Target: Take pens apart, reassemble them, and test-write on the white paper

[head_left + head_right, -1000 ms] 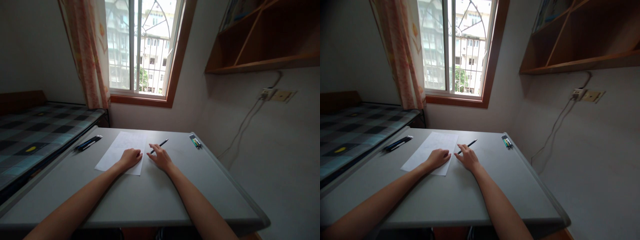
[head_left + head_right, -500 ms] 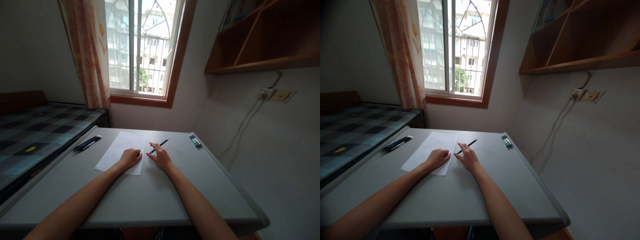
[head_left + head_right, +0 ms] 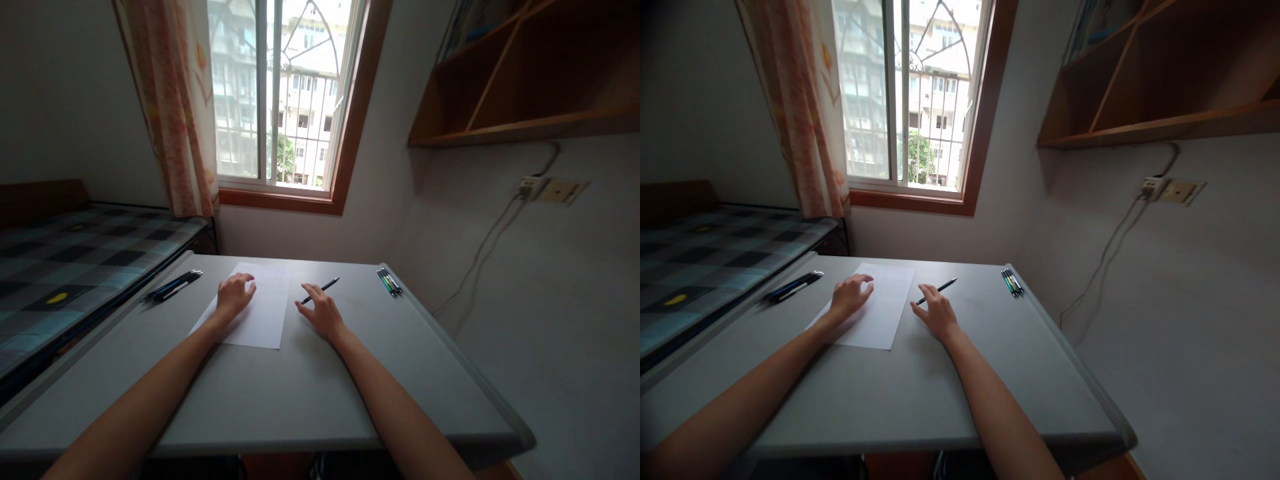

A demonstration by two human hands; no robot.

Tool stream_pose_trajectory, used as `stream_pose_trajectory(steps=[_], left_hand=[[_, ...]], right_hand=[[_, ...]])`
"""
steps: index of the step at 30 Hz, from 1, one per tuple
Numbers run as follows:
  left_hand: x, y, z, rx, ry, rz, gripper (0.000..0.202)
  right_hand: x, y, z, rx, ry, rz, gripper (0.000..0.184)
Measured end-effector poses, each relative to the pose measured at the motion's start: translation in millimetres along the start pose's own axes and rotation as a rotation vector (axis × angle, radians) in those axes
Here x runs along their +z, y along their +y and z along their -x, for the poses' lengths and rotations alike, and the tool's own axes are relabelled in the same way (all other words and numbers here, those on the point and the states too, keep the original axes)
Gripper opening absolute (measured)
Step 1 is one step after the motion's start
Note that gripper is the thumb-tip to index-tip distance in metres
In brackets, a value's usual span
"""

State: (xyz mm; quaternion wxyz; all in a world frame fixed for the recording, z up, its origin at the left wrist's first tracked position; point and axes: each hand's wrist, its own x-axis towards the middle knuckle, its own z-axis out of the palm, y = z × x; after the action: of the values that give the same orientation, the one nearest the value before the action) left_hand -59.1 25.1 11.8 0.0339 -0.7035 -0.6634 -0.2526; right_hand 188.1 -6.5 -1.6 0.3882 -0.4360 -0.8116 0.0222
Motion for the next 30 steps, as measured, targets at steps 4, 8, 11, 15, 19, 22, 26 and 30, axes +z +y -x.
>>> stream_pose_trajectory(steps=[4,8,11,15,19,22,26,30], left_hand=[[9.8,-30,-8,-0.141,-0.059,-0.031,0.031],[19.7,-40,-10,-0.179,-0.097,-0.018,0.032],[21.9,-37,-10,-0.143,-0.112,-0.019,0.033],[21.5,-26,-7,-0.049,-0.122,-0.007,0.033],[24.0,-14,-2,0.089,-0.159,0.017,0.030],[25.7,-7,2,0.226,-0.190,0.061,0.032],[25.5,-3,7,0.262,-0.158,0.040,0.040],[27.9,-3,7,0.163,-0.128,-0.005,0.045]], right_hand=[[1,3,0,0.027,0.030,0.000,0.039],[2,7,-1,0.006,0.052,-0.067,0.043],[2,10,-3,-0.034,0.091,-0.109,0.050],[1,15,-4,-0.012,0.181,-0.095,0.051],[-2,20,-4,0.086,0.229,-0.045,0.037],[-5,19,-4,0.130,0.272,-0.019,0.025],[-8,12,-4,0.194,0.313,-0.132,0.025],[-9,11,-7,0.358,0.445,-0.420,0.039]])
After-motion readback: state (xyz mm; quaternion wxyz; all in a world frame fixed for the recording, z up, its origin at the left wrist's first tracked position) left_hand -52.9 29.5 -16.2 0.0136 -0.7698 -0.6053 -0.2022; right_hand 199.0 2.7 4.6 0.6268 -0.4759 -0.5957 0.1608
